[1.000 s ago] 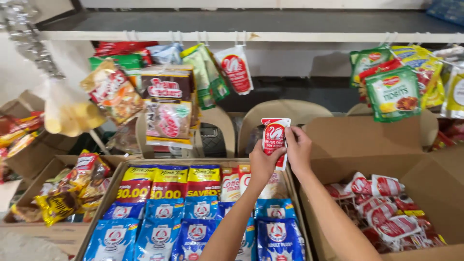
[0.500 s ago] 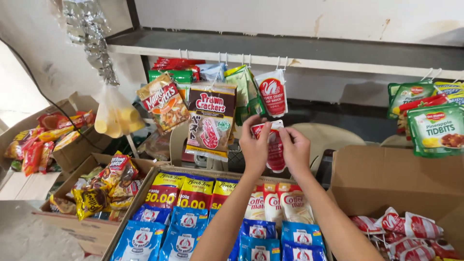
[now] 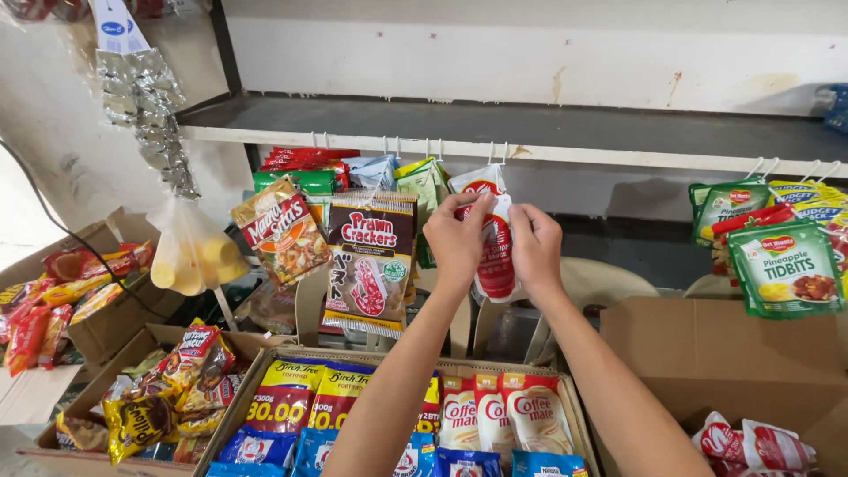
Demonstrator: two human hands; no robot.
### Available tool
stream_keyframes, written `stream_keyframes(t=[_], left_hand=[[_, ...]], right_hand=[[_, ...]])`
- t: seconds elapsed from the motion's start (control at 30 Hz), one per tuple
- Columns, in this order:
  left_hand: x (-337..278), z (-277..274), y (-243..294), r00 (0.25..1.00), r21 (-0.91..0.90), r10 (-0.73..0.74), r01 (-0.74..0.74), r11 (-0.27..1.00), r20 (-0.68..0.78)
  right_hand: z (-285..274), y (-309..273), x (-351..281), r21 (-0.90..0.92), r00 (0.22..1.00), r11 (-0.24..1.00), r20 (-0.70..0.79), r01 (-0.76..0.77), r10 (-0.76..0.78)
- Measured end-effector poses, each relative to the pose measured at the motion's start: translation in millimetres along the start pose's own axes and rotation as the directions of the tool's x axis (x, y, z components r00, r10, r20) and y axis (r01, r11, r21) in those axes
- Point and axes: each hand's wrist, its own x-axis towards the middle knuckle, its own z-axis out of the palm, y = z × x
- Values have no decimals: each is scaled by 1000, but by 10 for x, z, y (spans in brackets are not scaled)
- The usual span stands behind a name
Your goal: Organizing and stocking food packets and sachets in a grocery store.
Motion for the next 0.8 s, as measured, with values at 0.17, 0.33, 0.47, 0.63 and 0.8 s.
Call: stream_keyframes(t=[0.17,0.33,0.47,0.63,0.8], left_hand=[[110,82,-35,1000,20,19,-19,1000,3],[157,106,-122,1000,57,19,-18,998,-16],[187,125,-134,1000,68,-1,2,998,-16],[203,166,-185,1000,43,6,-5,999,-7],[213,164,-253,999,107,40,-39,993,-8]], right_hand=[[50,-140,115,-65,999,998,-38,17,-19],[74,-135,153,-187,997,982,-55,39,-50],[93,-119,187,-217,994,973,-58,80,-95],[93,-78,202,-238,990,967,-83,87,-110],[90,-17,226,-278,992,958,-80,74,-99]])
